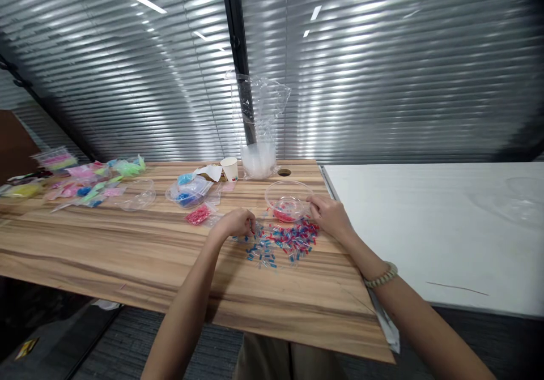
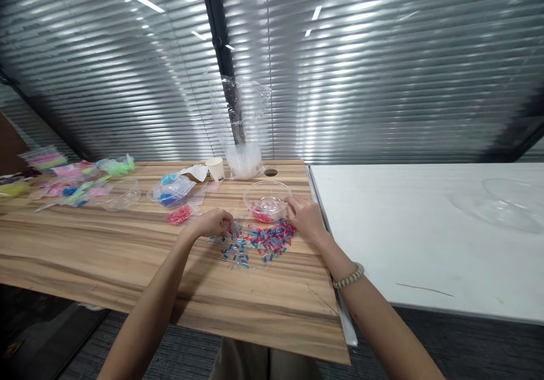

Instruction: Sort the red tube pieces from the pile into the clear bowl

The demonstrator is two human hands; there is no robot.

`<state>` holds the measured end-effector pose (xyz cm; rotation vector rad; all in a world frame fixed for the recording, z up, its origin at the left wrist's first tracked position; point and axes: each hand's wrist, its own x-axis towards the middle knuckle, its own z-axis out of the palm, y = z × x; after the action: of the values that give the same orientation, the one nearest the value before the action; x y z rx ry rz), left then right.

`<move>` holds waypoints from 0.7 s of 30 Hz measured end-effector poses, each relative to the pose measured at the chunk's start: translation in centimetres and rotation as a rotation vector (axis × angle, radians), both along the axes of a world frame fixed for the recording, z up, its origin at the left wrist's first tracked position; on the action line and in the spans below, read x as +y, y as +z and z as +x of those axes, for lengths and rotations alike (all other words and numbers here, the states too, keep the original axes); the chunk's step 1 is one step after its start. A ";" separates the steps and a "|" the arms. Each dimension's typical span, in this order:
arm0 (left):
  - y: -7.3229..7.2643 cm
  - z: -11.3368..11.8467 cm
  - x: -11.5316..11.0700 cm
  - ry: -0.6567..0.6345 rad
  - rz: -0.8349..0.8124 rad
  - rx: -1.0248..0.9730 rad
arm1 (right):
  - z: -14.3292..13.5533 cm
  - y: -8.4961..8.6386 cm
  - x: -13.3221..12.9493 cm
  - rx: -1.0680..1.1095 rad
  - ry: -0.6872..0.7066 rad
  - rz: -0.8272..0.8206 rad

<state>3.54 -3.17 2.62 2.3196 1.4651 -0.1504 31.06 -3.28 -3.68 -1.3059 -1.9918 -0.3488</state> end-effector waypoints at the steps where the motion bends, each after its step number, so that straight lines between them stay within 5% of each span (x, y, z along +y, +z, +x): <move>1: 0.1 0.0 -0.1 0.002 -0.004 0.002 | 0.0 0.0 0.0 0.005 0.002 -0.003; 21: -0.8 -0.5 0.5 0.016 -0.028 -0.049 | 0.0 0.0 0.0 0.000 0.004 -0.019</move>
<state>3.07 -2.69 1.87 2.2729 1.4477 -0.1077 31.04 -3.25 -3.72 -1.3139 -2.0021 -0.3289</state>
